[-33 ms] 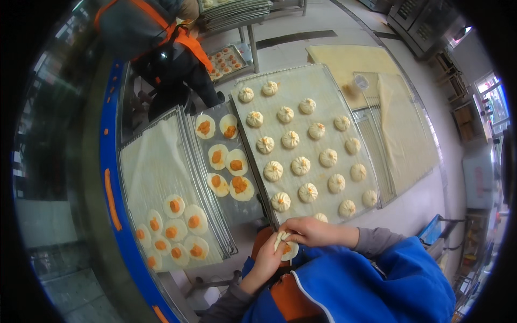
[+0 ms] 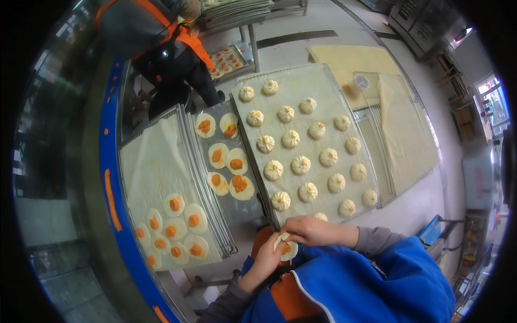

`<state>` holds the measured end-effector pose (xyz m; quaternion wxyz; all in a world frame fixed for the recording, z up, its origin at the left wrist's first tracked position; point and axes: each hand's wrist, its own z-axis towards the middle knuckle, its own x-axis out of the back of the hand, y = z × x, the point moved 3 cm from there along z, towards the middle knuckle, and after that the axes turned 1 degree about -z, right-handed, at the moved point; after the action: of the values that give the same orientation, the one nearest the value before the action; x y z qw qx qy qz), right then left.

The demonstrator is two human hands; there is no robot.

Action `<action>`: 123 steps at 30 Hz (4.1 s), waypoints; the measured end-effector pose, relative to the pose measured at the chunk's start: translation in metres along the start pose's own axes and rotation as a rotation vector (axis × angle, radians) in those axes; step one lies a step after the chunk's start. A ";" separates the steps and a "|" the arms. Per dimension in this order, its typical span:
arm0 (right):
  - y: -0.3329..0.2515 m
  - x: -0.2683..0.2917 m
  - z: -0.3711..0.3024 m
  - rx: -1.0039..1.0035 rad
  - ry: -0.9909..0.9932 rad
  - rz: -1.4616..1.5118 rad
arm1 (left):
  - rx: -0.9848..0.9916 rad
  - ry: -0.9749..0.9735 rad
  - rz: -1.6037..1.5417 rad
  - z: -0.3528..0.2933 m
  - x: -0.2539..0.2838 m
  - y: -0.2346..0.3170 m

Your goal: The person repeatedly picks round dough discs from a conveyor, places an orange filling in the center, and pleats the edges to seal each bun. The finished buns are placed on a tray next to the conveyor. The process continues throughout the clip with multiple buns completed and arranged in rows.

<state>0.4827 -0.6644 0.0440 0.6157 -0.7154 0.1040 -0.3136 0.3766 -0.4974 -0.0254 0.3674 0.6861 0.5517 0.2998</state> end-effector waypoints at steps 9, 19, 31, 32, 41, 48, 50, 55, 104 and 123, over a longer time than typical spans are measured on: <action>-0.008 -0.002 0.009 0.070 -0.070 -0.028 | -0.018 -0.073 0.147 -0.003 0.012 0.018; -0.005 -0.006 0.012 0.020 -0.127 0.041 | 0.161 -0.190 -0.299 0.005 0.014 0.014; 0.000 -0.006 0.012 0.102 -0.093 -0.215 | 0.123 -0.067 -0.606 -0.014 0.000 0.012; 0.002 -0.008 0.013 0.132 -0.097 -0.293 | 0.183 -0.055 -0.688 -0.014 0.000 0.008; 0.001 -0.012 0.015 0.173 -0.091 -0.235 | 0.222 -0.115 -0.854 -0.012 0.010 -0.005; -0.011 -0.005 0.023 0.250 -0.049 -0.209 | 0.160 -0.186 -0.548 -0.011 0.009 0.008; -0.011 -0.005 0.024 0.202 -0.043 -0.183 | 0.094 -0.187 -0.279 -0.008 0.012 0.013; -0.011 -0.009 0.019 0.222 -0.142 -0.259 | 0.283 -0.275 -0.510 -0.003 0.019 0.018; -0.019 -0.001 0.042 0.332 -0.095 -0.439 | 0.141 0.113 -0.937 0.010 0.004 0.014; -0.014 0.003 0.047 0.340 -0.150 -0.372 | 0.011 0.138 -0.568 0.012 0.018 0.006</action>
<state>0.5090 -0.6253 0.0558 0.6649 -0.6295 -0.1293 -0.3806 0.3940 -0.4823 -0.0269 0.3947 0.4841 0.7470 0.2278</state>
